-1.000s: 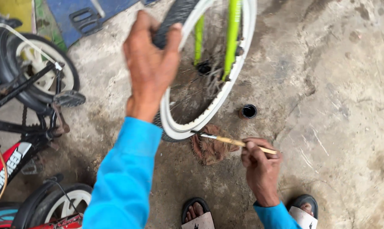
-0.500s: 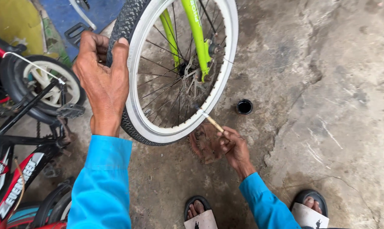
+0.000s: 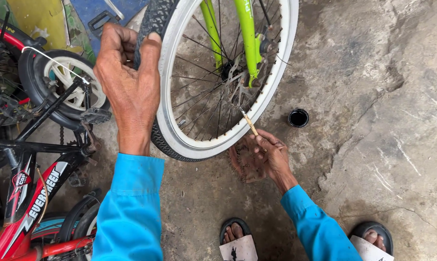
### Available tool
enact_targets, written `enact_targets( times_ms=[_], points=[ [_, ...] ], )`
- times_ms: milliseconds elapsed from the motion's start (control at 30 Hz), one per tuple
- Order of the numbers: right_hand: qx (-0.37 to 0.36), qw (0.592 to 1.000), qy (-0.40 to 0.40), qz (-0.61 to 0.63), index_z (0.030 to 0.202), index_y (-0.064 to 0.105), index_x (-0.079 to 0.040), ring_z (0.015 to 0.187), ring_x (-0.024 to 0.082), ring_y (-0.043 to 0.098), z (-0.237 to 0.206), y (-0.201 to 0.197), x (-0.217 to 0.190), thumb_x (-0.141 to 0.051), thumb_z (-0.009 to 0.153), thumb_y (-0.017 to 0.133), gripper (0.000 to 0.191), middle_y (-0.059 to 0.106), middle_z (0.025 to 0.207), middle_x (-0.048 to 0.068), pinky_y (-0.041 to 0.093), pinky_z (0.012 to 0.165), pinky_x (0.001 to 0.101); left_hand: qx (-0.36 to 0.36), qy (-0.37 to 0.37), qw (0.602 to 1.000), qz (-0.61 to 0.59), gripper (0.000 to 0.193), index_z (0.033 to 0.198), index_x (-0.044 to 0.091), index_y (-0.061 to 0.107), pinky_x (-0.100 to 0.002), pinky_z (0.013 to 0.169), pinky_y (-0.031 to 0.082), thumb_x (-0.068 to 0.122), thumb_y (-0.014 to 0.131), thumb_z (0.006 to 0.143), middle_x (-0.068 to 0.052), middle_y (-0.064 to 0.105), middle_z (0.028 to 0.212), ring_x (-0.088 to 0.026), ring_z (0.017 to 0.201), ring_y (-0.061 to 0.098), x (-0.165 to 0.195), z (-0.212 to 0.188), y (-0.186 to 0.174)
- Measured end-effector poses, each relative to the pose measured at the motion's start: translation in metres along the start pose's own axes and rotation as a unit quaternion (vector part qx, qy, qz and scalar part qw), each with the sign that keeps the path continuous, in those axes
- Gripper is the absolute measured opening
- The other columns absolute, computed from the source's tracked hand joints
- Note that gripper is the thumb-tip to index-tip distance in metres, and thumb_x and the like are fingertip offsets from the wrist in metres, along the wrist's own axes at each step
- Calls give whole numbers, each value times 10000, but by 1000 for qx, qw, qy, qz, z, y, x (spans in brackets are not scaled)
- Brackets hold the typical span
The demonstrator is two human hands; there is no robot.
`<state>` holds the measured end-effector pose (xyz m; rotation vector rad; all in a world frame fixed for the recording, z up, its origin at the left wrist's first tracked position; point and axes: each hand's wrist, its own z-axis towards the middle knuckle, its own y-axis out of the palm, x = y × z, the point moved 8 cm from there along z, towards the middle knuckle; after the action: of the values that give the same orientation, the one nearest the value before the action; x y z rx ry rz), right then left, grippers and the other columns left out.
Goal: The person holds the front wheel of a green bicycle steady with one hand and uses a small brush to apply dark paint to the white rim, dipping the brush into a small can on the ground between strokes. They rotate the wheel to reach new sections of the rim and continue painting around it.
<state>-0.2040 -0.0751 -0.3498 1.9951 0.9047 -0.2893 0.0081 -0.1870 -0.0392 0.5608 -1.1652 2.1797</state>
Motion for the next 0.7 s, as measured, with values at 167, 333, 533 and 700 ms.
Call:
enact_targets(
  times_ms=[167, 333, 533, 700],
  points=[
    [1, 1000, 4, 25, 1290, 669, 21, 699, 117, 597, 8, 17, 4, -41, 971, 658, 325, 757, 1103, 103, 456, 534, 250, 4, 20, 1000, 0, 297, 924, 20, 510, -348, 737, 435, 135, 733, 1084, -24, 460, 819, -126, 784, 422, -1, -1, -1],
    [-6, 999, -3, 53, 1297, 668, 10, 669, 101, 581, 14, 30, 2, -35, 966, 653, 334, 757, 1109, 94, 441, 517, 225, 8, 28, 1000, 2, 302, 919, 37, 505, -350, 739, 440, 141, 734, 1086, -29, 438, 818, -134, 786, 419, -1, -1, 0],
    [4, 999, -38, 38, 1304, 673, 28, 620, 76, 530, 15, 31, 0, -19, 977, 661, 331, 764, 1109, 127, 410, 490, 207, 12, 5, 1000, -14, 242, 937, 85, 531, -369, 736, 480, 174, 723, 1053, 7, 504, 826, -115, 782, 494, -8, 2, 0],
    [16, 999, -46, -2, 1281, 687, 4, 627, 70, 513, 12, 30, 1, -29, 982, 645, 304, 758, 1111, 96, 418, 503, 215, 23, 35, 999, -12, 279, 959, 77, 511, -416, 749, 449, 197, 739, 1067, -29, 423, 832, -141, 752, 436, -7, 0, -1]
  ],
)
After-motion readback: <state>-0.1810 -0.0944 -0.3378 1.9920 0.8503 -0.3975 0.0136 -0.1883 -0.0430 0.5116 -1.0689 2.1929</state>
